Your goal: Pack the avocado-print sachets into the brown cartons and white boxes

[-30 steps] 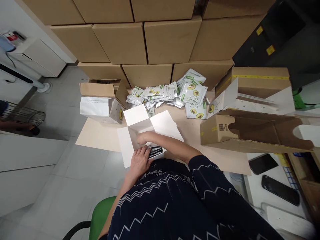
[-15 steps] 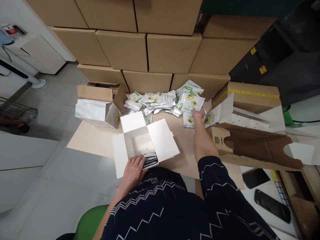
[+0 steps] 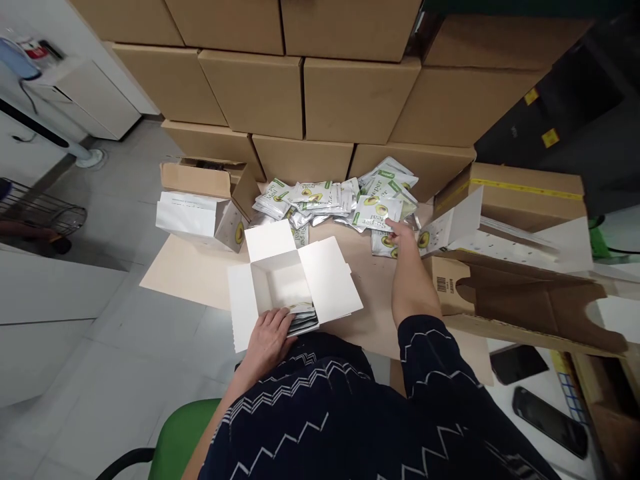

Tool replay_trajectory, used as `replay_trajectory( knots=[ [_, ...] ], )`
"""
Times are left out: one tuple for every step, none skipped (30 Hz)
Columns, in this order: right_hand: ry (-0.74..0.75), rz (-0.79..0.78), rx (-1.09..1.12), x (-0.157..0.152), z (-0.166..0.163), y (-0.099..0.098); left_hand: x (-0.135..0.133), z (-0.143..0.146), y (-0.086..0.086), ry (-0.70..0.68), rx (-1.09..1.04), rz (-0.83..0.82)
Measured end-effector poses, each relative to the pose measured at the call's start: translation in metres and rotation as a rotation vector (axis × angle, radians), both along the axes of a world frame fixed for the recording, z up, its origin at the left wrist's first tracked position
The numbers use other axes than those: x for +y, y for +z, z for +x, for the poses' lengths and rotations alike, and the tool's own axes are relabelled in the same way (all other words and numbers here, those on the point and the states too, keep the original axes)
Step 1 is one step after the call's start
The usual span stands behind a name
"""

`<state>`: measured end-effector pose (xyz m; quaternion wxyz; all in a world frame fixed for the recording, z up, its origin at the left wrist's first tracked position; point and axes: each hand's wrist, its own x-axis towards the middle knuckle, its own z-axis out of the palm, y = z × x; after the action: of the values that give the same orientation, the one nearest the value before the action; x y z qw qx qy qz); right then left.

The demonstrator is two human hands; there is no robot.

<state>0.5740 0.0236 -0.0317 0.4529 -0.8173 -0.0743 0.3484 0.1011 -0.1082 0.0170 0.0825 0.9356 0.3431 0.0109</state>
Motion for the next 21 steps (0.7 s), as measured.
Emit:
replay_trajectory(
  knots=[
    [-0.013, 0.003, 0.017, -0.001, -0.003, 0.000, 0.000, 0.000, 0.001, -0.002, 0.002, 0.000],
    [-0.026, 0.027, 0.018, -0.003, -0.006, 0.002, 0.000, 0.001, 0.002, -0.003, 0.005, -0.002],
    [-0.038, 0.079, -0.005, -0.005, -0.010, 0.006, -0.001, 0.001, 0.002, -0.002, 0.008, -0.006],
    [-0.042, 0.159, -0.051, -0.008, -0.015, 0.013, -0.001, 0.001, 0.003, -0.001, 0.008, -0.011],
    [-0.037, 0.260, -0.106, -0.013, -0.021, 0.022, -0.001, 0.001, 0.003, 0.002, 0.007, -0.016],
    [-0.028, 0.375, -0.162, -0.018, -0.028, 0.035, -0.002, 0.001, 0.003, 0.003, 0.005, -0.019],
    [-0.003, 0.497, -0.207, -0.025, -0.038, 0.050, -0.002, 0.001, 0.003, 0.004, 0.004, -0.022],
    [0.038, 0.606, -0.226, -0.033, -0.049, 0.068, -0.002, 0.001, 0.002, 0.005, 0.004, -0.022],
    [0.078, 0.717, -0.231, -0.041, -0.063, 0.087, -0.002, 0.002, 0.002, 0.005, 0.006, -0.022],
    [0.184, 0.818, -0.210, -0.050, -0.078, 0.105, -0.002, 0.002, 0.002, 0.004, 0.010, -0.022],
    [0.305, 0.885, -0.203, -0.058, -0.095, 0.123, -0.002, 0.002, 0.001, 0.003, 0.016, -0.022],
    [0.440, 0.915, -0.225, -0.065, -0.114, 0.138, -0.002, 0.002, 0.001, 0.003, 0.024, -0.023],
    [0.617, 0.907, -0.264, -0.071, -0.133, 0.150, -0.002, 0.002, 0.001, 0.003, 0.032, -0.023],
    [0.806, 0.873, -0.313, -0.075, -0.153, 0.158, -0.002, 0.002, 0.001, 0.004, 0.040, -0.022],
    [0.988, 0.821, -0.372, -0.078, -0.173, 0.163, -0.002, 0.002, 0.000, 0.005, 0.047, -0.020],
    [1.162, 0.741, -0.439, -0.079, -0.192, 0.164, -0.002, 0.003, 0.000, 0.007, 0.054, -0.017],
    [1.311, 0.639, -0.519, -0.078, -0.210, 0.162, -0.003, 0.003, 0.000, 0.008, 0.058, -0.012],
    [1.434, 0.523, -0.605, -0.076, -0.226, 0.156, -0.003, 0.003, 0.000, 0.009, 0.061, -0.007],
    [1.534, 0.397, -0.690, -0.073, -0.239, 0.150, -0.003, 0.003, 0.000, 0.009, 0.064, -0.001],
    [1.612, 0.273, -0.763, -0.069, -0.250, 0.142, -0.004, 0.003, 0.000, 0.010, 0.065, 0.005],
    [1.679, 0.165, -0.817, -0.065, -0.260, 0.134, -0.004, 0.003, 0.000, 0.013, 0.065, 0.012]
  ],
)
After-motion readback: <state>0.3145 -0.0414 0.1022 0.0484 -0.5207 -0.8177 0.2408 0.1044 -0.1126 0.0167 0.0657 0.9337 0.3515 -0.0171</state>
